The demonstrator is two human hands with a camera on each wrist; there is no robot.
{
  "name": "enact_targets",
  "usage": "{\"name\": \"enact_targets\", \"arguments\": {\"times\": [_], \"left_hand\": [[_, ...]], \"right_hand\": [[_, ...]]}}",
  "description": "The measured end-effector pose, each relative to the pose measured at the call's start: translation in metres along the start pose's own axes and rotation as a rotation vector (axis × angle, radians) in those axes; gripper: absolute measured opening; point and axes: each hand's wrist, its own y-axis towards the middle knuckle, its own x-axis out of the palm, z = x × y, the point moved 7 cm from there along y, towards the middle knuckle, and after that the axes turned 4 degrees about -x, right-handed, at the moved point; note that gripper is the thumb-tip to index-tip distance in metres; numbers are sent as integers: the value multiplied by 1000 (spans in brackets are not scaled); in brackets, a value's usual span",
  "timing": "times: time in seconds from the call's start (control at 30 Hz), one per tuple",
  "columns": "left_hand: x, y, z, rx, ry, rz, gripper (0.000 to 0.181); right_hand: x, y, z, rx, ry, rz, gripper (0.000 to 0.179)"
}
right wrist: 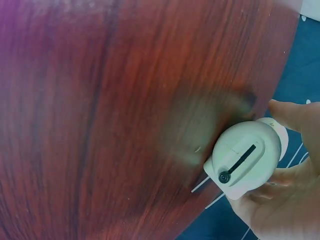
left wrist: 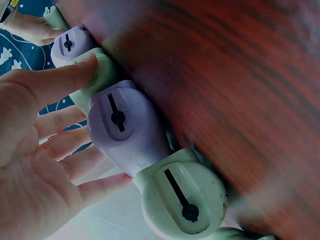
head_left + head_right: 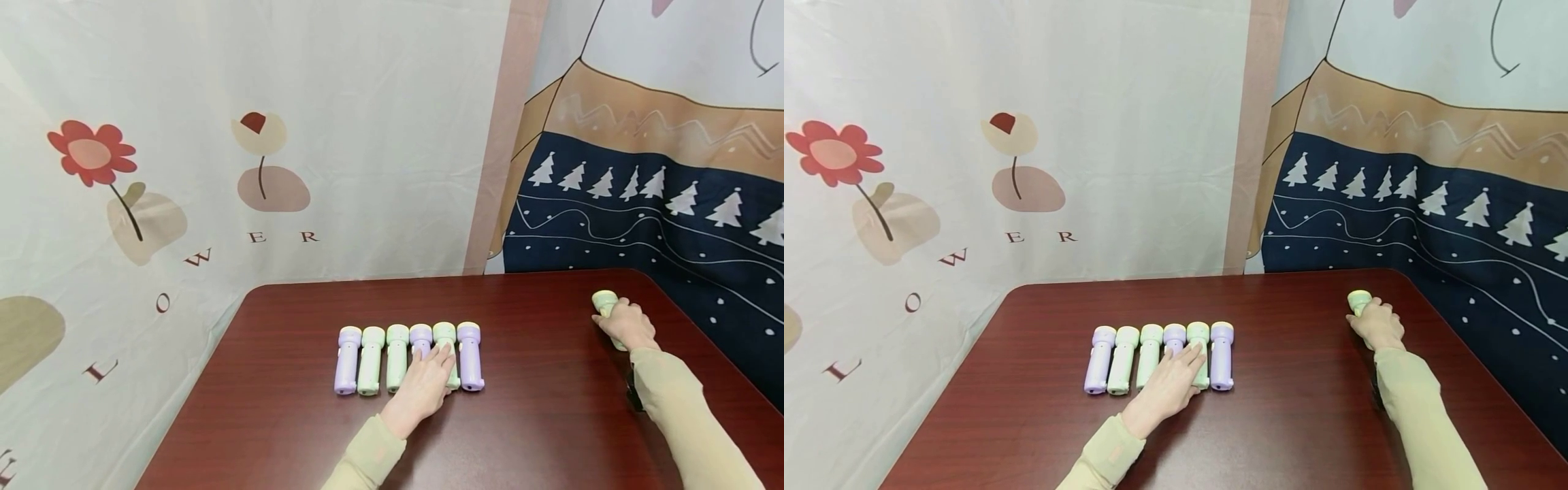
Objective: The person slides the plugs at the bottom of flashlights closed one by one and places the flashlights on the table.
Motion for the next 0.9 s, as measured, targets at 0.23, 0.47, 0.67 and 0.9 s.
{"name": "enact_targets", "arguments": {"times": [0.23, 0.47, 0.67, 0.9], "left_hand": [[0, 0, 0, 1, -12, -1, 52], [1, 1, -1, 1, -21, 2, 53], [2, 0, -1, 0, -17, 4, 54], [2, 0, -1, 3, -17, 11, 53]], "right_hand": [[-2, 4, 2, -10, -10, -11, 68], [-5, 4, 2, -21, -8, 3, 69], [-4, 2, -3, -37, 0, 13, 70], [0, -1, -10, -36, 23, 30, 70]]}}
